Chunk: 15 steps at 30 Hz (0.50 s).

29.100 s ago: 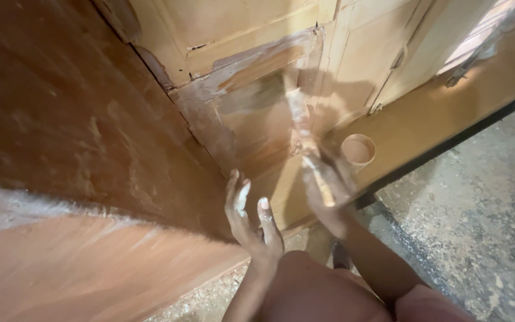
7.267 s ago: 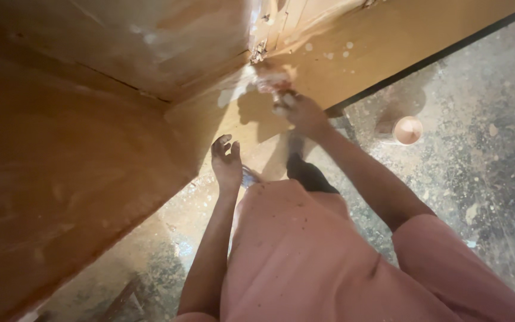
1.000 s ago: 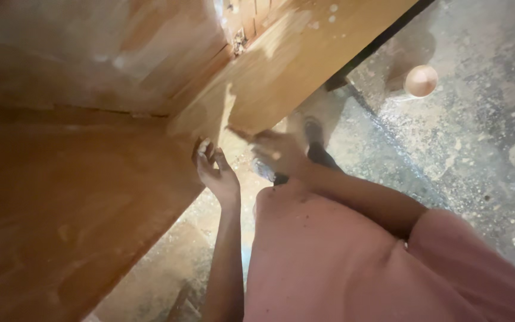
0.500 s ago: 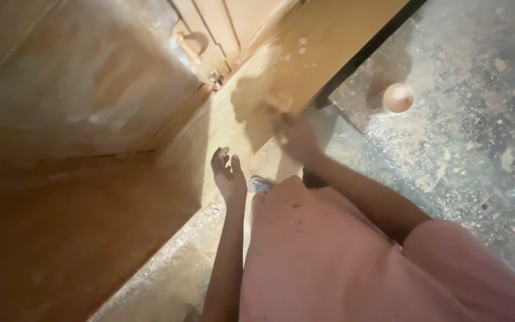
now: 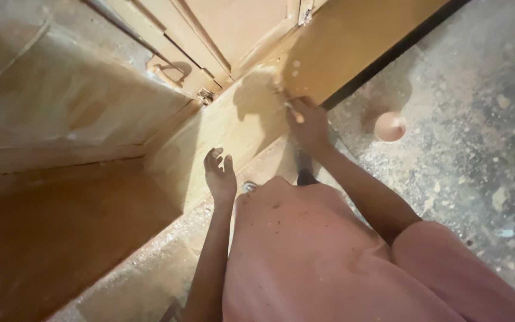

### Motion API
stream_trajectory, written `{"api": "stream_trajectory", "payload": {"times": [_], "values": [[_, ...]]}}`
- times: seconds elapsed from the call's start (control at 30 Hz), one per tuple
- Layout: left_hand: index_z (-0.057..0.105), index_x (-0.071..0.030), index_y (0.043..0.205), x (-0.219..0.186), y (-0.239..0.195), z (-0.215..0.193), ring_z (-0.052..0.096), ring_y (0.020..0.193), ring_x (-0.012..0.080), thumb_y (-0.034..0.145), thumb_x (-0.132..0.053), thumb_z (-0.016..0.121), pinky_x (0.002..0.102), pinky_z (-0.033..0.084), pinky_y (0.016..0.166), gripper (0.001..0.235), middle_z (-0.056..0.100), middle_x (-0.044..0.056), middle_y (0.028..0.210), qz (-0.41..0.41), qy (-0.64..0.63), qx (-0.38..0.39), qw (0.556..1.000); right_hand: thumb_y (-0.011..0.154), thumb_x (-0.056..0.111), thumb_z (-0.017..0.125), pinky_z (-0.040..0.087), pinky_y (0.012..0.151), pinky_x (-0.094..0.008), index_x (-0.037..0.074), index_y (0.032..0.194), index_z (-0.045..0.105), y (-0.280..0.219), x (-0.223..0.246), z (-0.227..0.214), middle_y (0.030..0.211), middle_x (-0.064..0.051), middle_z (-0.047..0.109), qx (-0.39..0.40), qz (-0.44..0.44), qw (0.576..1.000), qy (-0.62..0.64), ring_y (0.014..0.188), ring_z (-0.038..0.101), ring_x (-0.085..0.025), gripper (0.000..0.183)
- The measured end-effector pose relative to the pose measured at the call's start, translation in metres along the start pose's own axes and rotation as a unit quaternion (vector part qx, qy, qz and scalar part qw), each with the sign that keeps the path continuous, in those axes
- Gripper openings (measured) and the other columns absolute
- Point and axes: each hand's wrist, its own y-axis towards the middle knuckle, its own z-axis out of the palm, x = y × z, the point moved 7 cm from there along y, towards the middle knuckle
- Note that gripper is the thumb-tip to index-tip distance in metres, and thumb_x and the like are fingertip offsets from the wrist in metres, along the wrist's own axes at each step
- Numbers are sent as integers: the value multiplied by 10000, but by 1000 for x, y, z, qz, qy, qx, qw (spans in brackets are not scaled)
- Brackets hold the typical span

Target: The person paints a wooden door and its frame using a paintbrush and a small container of light-colored paint. They repeatedly dip the brush into the container and apply paint to the lower sections of the door and adjacent frame.

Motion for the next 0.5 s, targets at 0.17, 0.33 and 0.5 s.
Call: {"api": "stream_trajectory", "payload": {"times": [0.17,0.33,0.5], "values": [[596,-38,1274,-12,10,33,682,1057,311,965,-155,674,420,568,853,339,597,171,1326,-8,6,1,1000,935,122,713,570,762,-450,81,1206,708,13,-8,-4,1116,-166,693,8,-71,996,-61,878,691,-374,274],[588,-36,1278,-22,15,54,674,1050,307,952,-146,666,418,555,837,353,602,174,1297,-24,23,8,999,839,91,733,568,742,-453,73,1213,676,0,9,47,1045,-137,685,105,-129,985,43,859,695,-362,379],[596,-33,1266,-30,22,63,683,1040,310,974,-154,667,414,558,879,324,601,181,1318,0,40,-13,999,896,95,735,570,675,-342,96,1098,729,15,-6,57,1023,-106,745,174,-52,951,249,781,733,-247,201]]}}
